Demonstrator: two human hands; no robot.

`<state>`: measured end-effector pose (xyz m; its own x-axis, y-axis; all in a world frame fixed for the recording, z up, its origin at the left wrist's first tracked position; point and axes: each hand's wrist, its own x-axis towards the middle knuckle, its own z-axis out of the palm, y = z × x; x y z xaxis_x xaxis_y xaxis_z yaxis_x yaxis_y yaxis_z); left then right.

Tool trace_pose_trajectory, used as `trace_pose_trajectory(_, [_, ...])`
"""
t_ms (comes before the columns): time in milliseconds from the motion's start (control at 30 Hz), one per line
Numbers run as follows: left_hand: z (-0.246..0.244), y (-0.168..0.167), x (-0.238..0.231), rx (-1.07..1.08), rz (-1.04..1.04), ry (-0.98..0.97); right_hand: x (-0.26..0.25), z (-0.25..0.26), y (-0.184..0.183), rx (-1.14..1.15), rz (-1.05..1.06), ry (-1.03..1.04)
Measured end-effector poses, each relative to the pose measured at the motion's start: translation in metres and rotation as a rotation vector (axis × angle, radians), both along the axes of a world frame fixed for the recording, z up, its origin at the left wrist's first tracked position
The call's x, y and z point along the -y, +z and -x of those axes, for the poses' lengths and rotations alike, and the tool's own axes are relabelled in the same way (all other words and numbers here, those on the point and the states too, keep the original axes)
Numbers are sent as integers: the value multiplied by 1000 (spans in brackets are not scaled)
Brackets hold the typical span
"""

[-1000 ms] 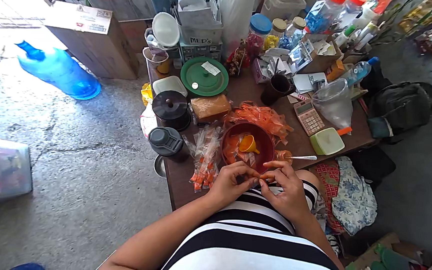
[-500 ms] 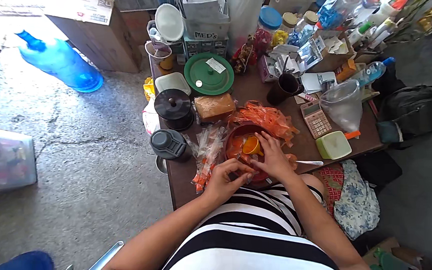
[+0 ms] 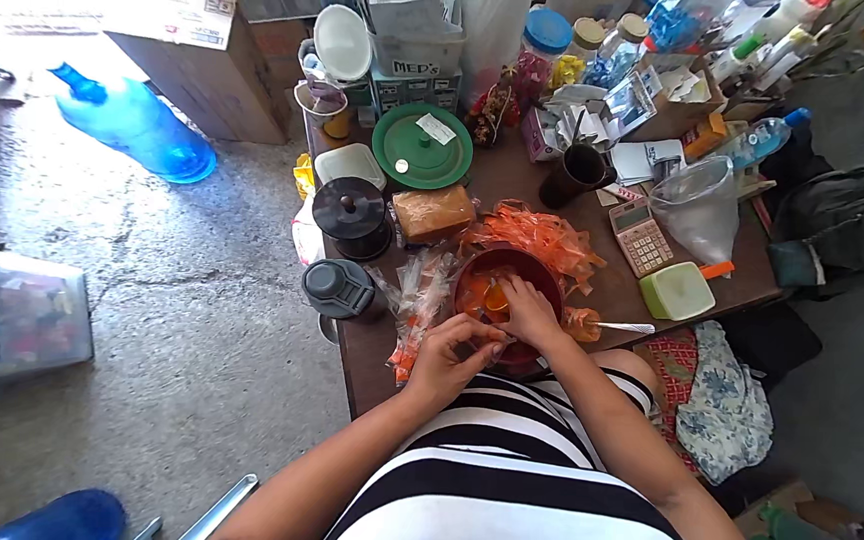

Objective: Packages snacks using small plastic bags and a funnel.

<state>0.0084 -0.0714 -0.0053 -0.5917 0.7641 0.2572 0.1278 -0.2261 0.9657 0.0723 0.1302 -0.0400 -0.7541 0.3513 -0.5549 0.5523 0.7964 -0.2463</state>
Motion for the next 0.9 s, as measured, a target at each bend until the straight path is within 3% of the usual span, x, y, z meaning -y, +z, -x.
trace_pose_trajectory(267, [2, 1, 2, -7, -27, 42, -10, -13, 1, -296, 29, -235])
trace_pose_trajectory(400, [2, 2, 1, -23, -25, 41, -10, -31, 26, -561, 129, -421])
trace_pose_trajectory(500, [5, 4, 1, -42, -22, 51, -6, -48, 52, -787, 374, -605])
trace_pose_trajectory(567, [6, 5, 0, -46, -18, 54, 2, -57, 72, -966, 678, -706])
trace_pose_trajectory(667, [5, 8, -1, -65, -20, 53, 15, -64, 98, -1142, 1022, -708])
trace_pose_trajectory(767, [3, 10, -3, -108, -42, 55, 26, -62, 112, -1205, 1146, -675])
trace_pose_trajectory(900, [0, 13, -1, -131, -62, 60, 31, -59, 115, -1189, 1145, -678])
